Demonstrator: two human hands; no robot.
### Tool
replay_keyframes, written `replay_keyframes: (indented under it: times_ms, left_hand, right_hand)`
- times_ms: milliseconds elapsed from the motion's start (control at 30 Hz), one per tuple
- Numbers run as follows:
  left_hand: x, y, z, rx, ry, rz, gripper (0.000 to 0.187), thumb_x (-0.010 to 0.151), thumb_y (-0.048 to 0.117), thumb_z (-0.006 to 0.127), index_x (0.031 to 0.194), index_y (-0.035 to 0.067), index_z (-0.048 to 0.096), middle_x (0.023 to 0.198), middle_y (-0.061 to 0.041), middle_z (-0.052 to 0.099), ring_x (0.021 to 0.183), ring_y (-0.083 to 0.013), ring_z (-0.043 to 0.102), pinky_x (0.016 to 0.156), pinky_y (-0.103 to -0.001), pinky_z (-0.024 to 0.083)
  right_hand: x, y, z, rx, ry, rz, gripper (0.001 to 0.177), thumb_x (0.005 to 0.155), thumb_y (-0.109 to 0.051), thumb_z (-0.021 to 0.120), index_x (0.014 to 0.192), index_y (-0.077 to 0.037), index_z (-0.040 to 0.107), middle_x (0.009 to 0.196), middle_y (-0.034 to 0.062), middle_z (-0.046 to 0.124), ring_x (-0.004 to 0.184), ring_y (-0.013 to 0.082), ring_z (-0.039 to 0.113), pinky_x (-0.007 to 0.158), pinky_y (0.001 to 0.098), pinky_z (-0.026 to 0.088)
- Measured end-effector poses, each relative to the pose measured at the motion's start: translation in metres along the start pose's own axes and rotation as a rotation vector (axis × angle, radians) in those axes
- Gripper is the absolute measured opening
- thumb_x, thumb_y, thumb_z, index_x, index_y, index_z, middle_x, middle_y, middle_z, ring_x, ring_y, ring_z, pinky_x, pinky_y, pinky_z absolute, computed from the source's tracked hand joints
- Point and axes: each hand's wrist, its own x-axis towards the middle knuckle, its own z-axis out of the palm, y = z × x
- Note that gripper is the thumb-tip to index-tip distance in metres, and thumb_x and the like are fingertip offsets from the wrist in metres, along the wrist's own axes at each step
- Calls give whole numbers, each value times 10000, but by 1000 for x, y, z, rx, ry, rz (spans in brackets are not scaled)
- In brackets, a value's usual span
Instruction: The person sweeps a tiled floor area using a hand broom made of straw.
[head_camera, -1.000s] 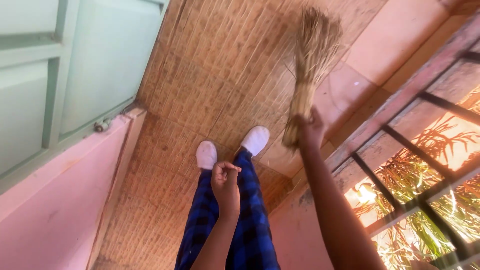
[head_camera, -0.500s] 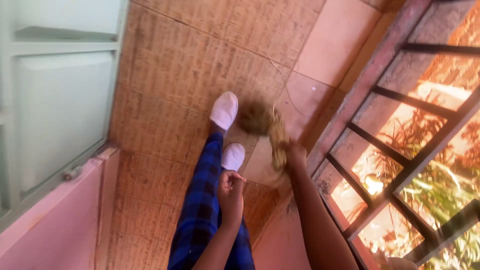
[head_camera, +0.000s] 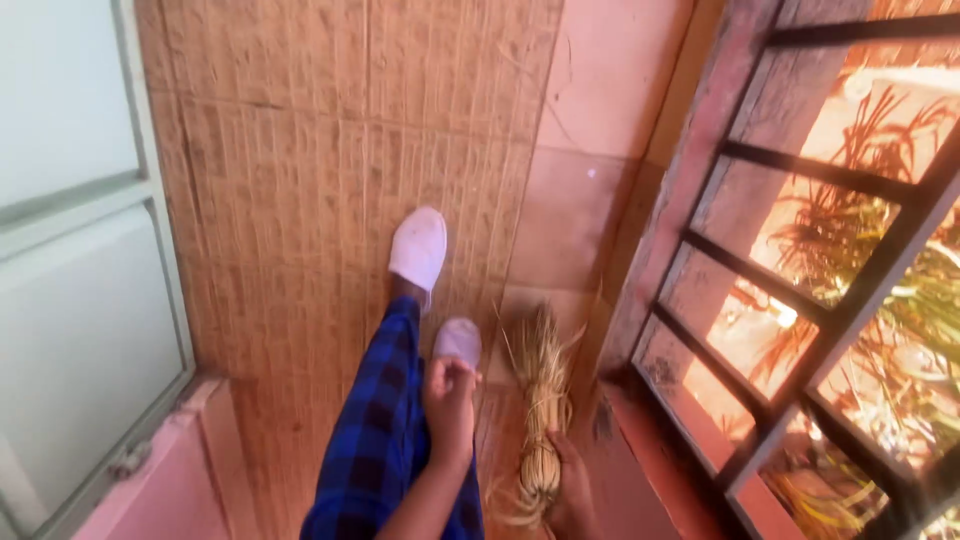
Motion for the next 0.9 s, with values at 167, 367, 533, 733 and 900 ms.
replay_keyframes:
  times_ms: [167, 367, 533, 733, 900]
  left_hand:
    - [-7, 17, 2, -46, -4, -93, 58, 917, 30, 625, 919, 63, 578, 819, -29, 607, 769, -121, 591, 747, -265, 485]
    - [7, 7, -9, -62, 13, -72, 110, 899, -52, 624, 945, 34, 573, 838, -30, 585, 774, -127, 571, 763, -276, 492]
    - [6, 8, 1, 11, -12, -155, 112, 892, -51, 633, 937, 37, 580, 827, -35, 608, 742, -128, 580, 727, -272, 487]
    - [7, 4, 15, 50, -87, -188, 119, 865, -43, 626, 940, 44, 595, 794, -25, 608, 718, -119, 584, 691, -272, 486]
    - [7, -10, 17, 25, -191, -131, 110, 892, -43, 625, 946, 42, 582, 783, -18, 552, 724, -122, 558, 700, -276, 481]
  right_hand:
    - [73, 45, -27, 386, -294, 319, 226, 945, -383, 642, 1003, -169, 689, 620, 29, 641, 405, 206, 543, 624, 451, 643]
    - [143, -66, 163, 344, -374, -1, 286, 960, -322, 608, 1129, -97, 663, 910, 76, 724, 786, 268, 705, 653, 448, 602]
    - [51, -145, 216, 341, -640, -308, 280, 1021, -301, 662, 1075, -30, 622, 811, 125, 685, 644, 248, 663, 540, 386, 563]
    - [-54, -79, 112, 396, -392, -284, 281, 953, -253, 648, 1160, -93, 548, 848, 83, 658, 668, 204, 673, 528, 351, 574]
    - [-41, 16, 28, 553, 55, 175, 344, 885, -353, 650, 1106, -104, 564, 827, 123, 638, 667, 274, 678, 549, 446, 590]
